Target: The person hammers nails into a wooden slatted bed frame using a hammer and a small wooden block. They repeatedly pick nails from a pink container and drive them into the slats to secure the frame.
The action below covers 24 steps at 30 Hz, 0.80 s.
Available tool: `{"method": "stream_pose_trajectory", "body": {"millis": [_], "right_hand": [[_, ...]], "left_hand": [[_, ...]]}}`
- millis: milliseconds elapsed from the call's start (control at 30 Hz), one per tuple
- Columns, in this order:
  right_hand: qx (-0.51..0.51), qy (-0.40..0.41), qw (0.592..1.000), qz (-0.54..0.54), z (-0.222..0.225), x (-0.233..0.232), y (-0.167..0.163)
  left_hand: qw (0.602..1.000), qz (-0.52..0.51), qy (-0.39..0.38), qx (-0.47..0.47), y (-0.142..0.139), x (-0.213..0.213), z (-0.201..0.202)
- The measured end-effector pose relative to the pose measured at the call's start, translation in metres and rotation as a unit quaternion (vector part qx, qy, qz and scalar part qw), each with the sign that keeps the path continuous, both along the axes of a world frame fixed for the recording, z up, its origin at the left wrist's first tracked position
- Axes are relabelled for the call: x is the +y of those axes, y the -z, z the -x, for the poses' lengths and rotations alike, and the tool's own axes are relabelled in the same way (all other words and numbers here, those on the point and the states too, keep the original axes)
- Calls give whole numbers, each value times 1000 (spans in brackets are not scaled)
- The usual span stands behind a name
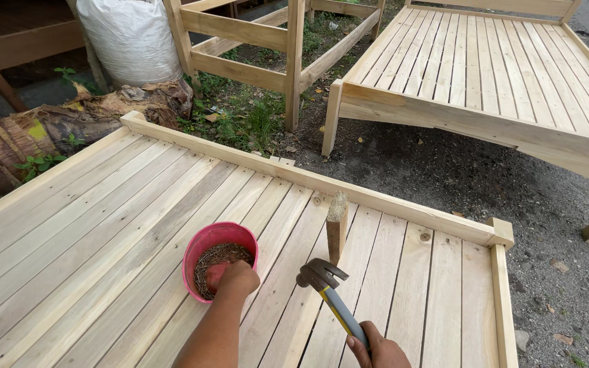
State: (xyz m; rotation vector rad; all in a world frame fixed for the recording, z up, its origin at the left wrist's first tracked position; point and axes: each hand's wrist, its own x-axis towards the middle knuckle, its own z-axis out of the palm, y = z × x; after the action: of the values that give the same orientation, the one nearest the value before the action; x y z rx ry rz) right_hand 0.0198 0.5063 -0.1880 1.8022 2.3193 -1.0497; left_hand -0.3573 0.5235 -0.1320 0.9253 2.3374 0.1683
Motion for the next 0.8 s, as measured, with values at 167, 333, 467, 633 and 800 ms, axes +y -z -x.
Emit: {"method": "stream_pose_trajectory", "body": {"millis": [167,333,467,633,800], "right_hand": [[-7,0,1000,-15,17,0,2],[-78,-32,996,3,9,12,79],[-60,-36,997,20,0,24,96],[10,16,1000,-18,7,12,91],[-91,-29,995,34,7,17,78]], "left_hand": [[1000,-13,-8,-22,-12,-9,-8],[1000,-12,7,-13,-19,-13,-14],[1000,3,14,-15,-23,-12,-15],[1000,-6,-3,-23,-34,-15,-19],[1000,-12,-1,-20,-41,-17,-21]]}}
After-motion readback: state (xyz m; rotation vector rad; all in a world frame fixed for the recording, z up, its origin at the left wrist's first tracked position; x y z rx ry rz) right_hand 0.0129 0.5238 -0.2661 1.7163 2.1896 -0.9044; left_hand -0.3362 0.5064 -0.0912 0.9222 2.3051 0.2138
